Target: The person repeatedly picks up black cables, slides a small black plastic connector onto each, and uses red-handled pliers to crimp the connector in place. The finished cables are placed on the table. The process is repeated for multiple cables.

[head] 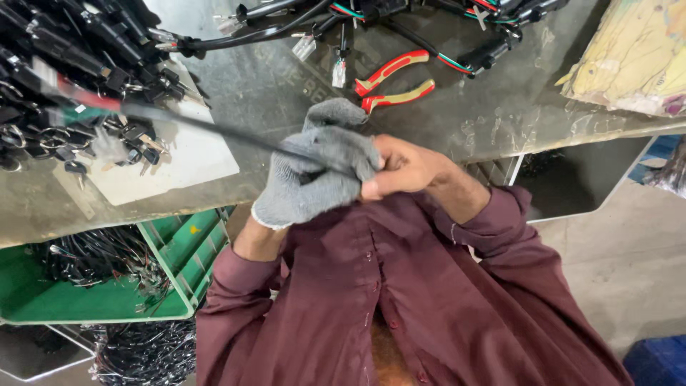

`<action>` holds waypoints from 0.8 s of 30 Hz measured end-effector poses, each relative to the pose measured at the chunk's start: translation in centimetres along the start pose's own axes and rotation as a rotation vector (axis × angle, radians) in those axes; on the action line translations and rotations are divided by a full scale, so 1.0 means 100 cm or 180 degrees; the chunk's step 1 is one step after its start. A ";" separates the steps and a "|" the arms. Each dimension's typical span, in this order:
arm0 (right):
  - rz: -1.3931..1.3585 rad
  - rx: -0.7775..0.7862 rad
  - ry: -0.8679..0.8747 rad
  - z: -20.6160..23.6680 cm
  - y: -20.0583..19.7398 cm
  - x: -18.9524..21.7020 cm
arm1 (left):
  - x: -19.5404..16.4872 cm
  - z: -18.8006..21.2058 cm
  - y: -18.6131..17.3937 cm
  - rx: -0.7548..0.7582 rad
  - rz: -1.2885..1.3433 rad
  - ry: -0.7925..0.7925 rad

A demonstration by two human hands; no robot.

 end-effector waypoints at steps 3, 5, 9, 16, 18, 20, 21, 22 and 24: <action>0.0464 -0.1103 -0.0262 0.000 -0.016 -0.013 | 0.010 0.001 -0.008 -0.0618 0.0085 -0.0059; 0.0883 -0.1770 -0.0664 -0.001 -0.021 0.002 | 0.010 -0.003 -0.011 -0.0843 -0.0161 -0.0026; 0.1737 -0.3025 -0.0529 0.004 -0.038 0.047 | 0.004 -0.015 -0.012 -0.0920 -0.0292 0.0007; 0.6103 -0.2314 -0.0369 0.002 -0.038 0.109 | -0.003 0.008 -0.040 -0.1741 0.0210 0.0209; 0.6585 -0.2194 -0.0165 0.002 -0.045 0.096 | -0.010 0.011 -0.040 -0.1567 -0.0437 0.0283; 0.6411 -0.2223 -0.0083 0.005 -0.050 0.086 | -0.019 0.009 -0.031 -0.1114 -0.0805 0.0466; 0.5592 -0.2479 -0.0147 0.011 -0.057 0.086 | -0.023 0.007 -0.026 -0.0919 -0.0926 0.0526; 0.4756 -0.2688 -0.0210 0.018 -0.064 0.086 | -0.025 0.006 -0.023 -0.0806 -0.0941 0.0502; 0.3496 -0.2631 -0.0289 0.019 -0.068 0.083 | -0.028 0.003 -0.014 -0.0557 -0.0818 0.0410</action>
Point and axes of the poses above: each hand's wrist, its own z-axis away from the middle knuckle, its own y-axis out of the palm, x = y × z, the point moved 9 cm from there along -z, towards the middle knuckle, and after that the axes turned 13 degrees about z, right-handed, at the moved point
